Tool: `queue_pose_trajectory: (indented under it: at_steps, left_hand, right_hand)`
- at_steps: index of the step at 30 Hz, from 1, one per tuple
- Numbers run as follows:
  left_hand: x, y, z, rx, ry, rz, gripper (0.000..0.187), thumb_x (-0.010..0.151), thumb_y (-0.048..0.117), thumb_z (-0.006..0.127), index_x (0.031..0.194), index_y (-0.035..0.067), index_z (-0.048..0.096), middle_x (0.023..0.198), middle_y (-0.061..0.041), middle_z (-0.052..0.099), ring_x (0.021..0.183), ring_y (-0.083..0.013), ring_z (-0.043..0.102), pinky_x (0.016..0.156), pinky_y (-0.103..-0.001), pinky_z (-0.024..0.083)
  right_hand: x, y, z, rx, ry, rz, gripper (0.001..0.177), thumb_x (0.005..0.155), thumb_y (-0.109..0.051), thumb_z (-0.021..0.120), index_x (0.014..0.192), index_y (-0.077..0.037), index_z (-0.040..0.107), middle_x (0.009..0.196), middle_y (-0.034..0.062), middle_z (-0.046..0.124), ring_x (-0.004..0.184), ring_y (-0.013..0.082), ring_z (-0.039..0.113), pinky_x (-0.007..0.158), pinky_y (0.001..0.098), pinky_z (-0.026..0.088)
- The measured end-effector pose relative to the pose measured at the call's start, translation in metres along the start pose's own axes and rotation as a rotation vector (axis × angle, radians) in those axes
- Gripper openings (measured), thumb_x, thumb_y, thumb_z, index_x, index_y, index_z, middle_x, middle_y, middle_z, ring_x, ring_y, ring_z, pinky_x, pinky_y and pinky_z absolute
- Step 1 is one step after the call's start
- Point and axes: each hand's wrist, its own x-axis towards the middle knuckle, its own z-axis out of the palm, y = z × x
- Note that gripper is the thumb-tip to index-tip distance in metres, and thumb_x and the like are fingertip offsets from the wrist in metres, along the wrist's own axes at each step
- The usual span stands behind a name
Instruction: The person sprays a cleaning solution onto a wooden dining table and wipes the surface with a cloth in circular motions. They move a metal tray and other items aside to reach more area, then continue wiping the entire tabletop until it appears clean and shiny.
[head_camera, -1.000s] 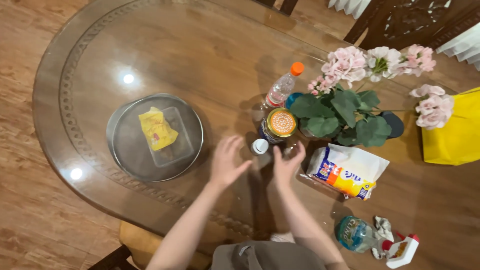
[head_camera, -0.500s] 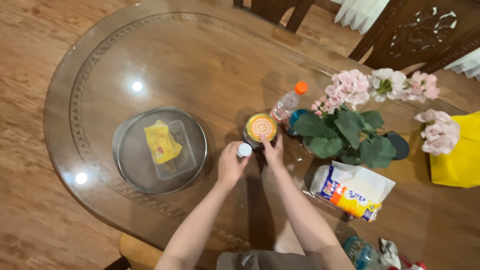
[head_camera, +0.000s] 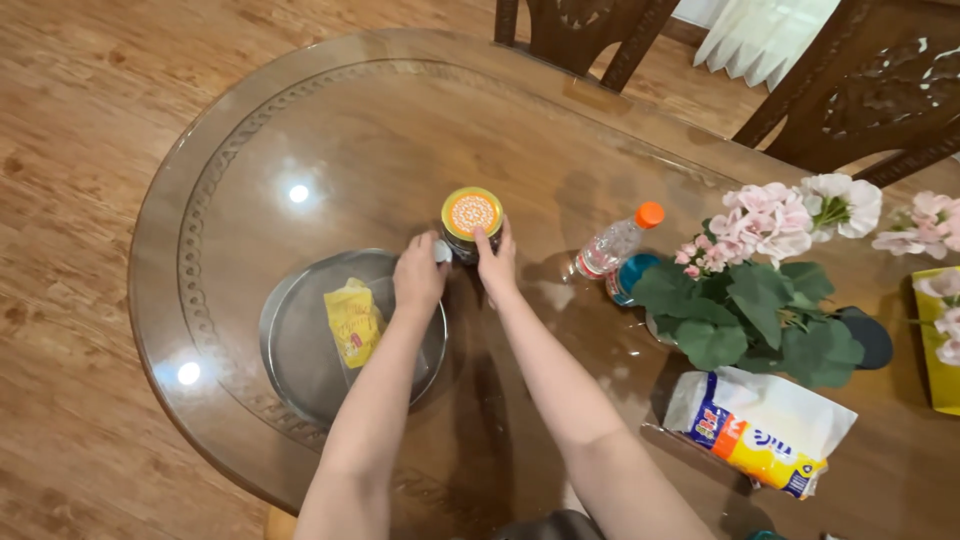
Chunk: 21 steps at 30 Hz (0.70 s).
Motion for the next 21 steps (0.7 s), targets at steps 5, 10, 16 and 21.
queue_pose_trajectory:
  at_steps: [5, 10, 16, 21]
  left_hand:
    - [0.013, -0.020, -0.004, -0.019, 0.051, -0.067, 0.056, 0.079, 0.009, 0.079, 0.131, 0.010, 0.057, 0.129, -0.016, 0.062, 0.115, -0.0399, 0.061, 0.095, -0.048, 0.051]
    - [0.001, 0.031, -0.030, -0.105, 0.321, -0.014, 0.079, 0.072, 0.007, 0.079, 0.143, -0.001, 0.045, 0.150, -0.028, 0.041, 0.139, -0.0466, 0.038, 0.111, -0.051, 0.038]
    - [-0.022, 0.122, 0.019, -0.288, 0.281, 0.354, 0.075, 0.081, 0.012, 0.080, 0.148, 0.005, 0.045, 0.153, -0.023, 0.041, 0.148, -0.0438, 0.034, 0.124, -0.054, 0.028]
    - [-0.006, 0.189, 0.096, -0.609, -0.105, 0.221, 0.083, 0.072, 0.018, 0.087, 0.144, 0.007, 0.047, 0.146, -0.019, 0.051, 0.135, -0.0383, 0.049, 0.111, -0.043, 0.043]
  right_hand:
    - [0.012, 0.000, 0.020, 0.105, -0.171, 0.035, 0.082, 0.099, -0.050, 0.058, 0.163, -0.016, 0.020, 0.158, 0.0197, 0.038, 0.147, 0.0326, 0.038, 0.118, 0.0411, 0.032]
    - [-0.019, -0.010, -0.012, 0.212, -0.294, 0.046, 0.077, 0.103, -0.043, 0.054, 0.165, -0.018, 0.016, 0.161, 0.0136, 0.032, 0.148, 0.0275, 0.033, 0.119, 0.0403, 0.030]
    - [-0.070, 0.065, -0.111, 0.313, 0.344, -0.121, 0.064, 0.092, -0.009, 0.071, 0.148, -0.005, 0.040, 0.136, 0.0160, 0.050, 0.126, 0.0268, 0.057, 0.106, 0.0394, 0.051]
    - [-0.061, 0.112, -0.189, -0.025, 0.623, -0.228, 0.080, 0.085, -0.001, 0.077, 0.151, 0.005, 0.032, 0.151, 0.0246, 0.033, 0.139, 0.0367, 0.040, 0.116, 0.0460, 0.034]
